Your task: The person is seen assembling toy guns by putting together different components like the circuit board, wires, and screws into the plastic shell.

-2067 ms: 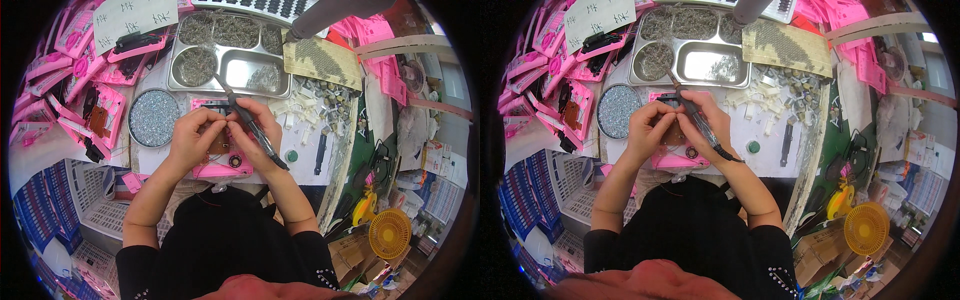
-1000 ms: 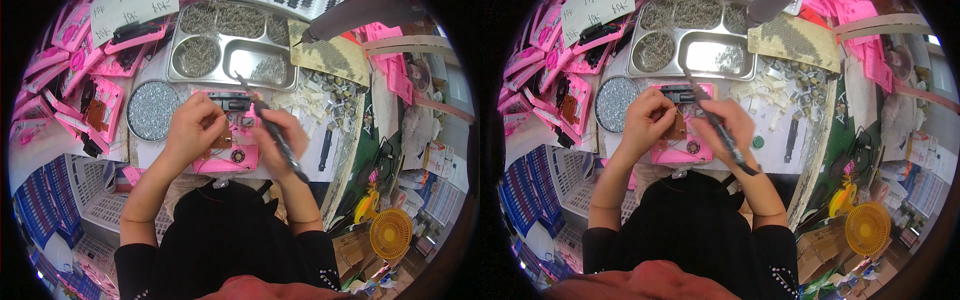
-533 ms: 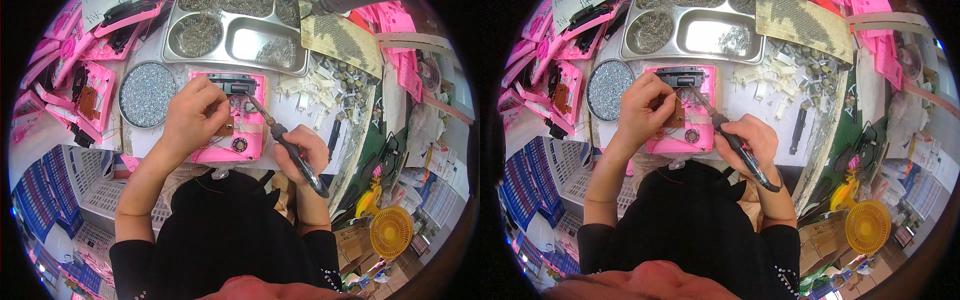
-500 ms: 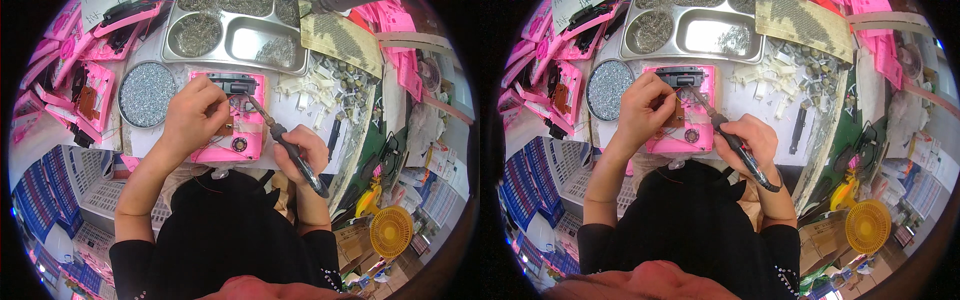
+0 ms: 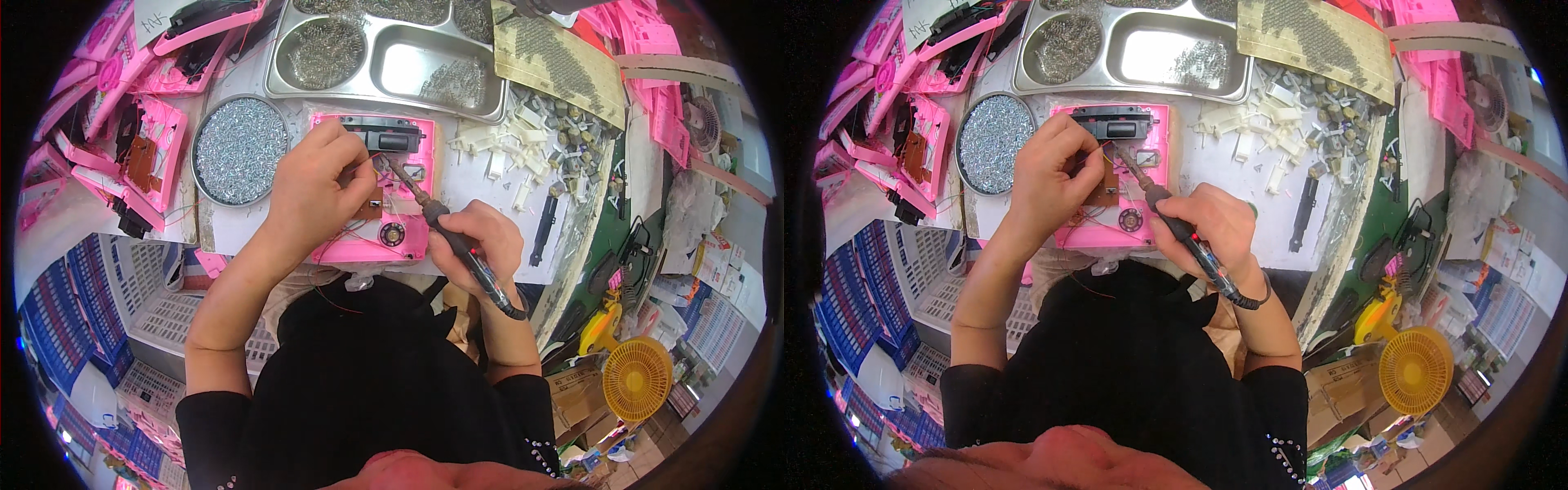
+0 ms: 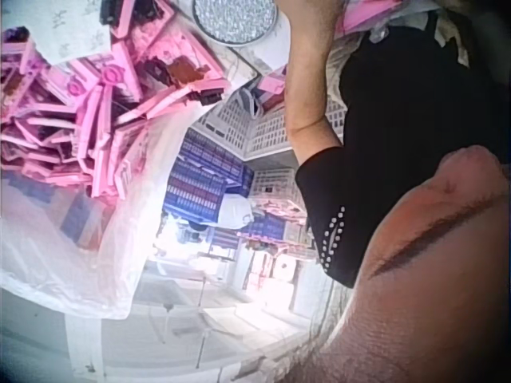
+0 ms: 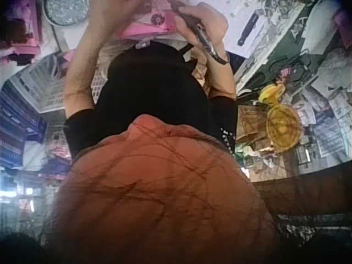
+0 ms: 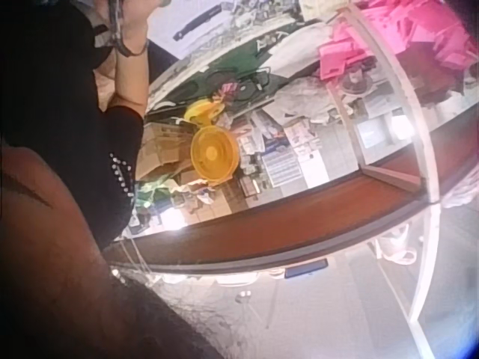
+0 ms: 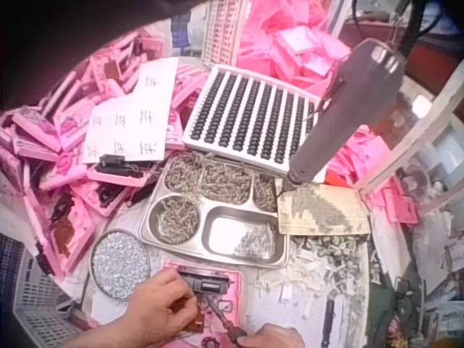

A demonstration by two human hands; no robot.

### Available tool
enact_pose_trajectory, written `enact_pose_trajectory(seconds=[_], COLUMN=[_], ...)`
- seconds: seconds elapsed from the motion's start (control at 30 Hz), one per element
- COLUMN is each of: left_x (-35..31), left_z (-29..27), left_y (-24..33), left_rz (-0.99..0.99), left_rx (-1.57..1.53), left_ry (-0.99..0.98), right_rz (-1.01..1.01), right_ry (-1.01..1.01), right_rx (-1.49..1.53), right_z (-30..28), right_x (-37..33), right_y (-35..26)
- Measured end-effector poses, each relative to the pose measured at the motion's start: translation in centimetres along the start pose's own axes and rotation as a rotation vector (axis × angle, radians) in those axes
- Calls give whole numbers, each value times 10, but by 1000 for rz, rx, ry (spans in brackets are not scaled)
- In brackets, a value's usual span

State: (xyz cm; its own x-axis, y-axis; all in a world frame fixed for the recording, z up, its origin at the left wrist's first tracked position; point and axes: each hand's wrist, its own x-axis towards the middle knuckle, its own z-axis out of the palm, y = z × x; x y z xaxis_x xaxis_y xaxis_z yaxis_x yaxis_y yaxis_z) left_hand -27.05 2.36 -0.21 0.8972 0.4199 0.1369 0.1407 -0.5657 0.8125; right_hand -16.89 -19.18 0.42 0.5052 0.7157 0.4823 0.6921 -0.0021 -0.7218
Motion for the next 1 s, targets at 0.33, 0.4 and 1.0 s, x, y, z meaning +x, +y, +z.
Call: enact_pose_trajectory(seconds=[0.33, 0.4, 1.0], left_x=[0, 0, 1], left_z=[-1, 0, 3], left_y=[0, 0, -1], left_rz=[-2, 1, 20], left_rx=[18, 13, 46], left_ry=[0, 8, 40], right_rz=[0, -40, -36], right_ry=[-7, -4, -53], right_rx=[7, -3, 10], right_z=[0, 1, -1], right_x=[3, 4, 8], right_y=[0, 2, 7])
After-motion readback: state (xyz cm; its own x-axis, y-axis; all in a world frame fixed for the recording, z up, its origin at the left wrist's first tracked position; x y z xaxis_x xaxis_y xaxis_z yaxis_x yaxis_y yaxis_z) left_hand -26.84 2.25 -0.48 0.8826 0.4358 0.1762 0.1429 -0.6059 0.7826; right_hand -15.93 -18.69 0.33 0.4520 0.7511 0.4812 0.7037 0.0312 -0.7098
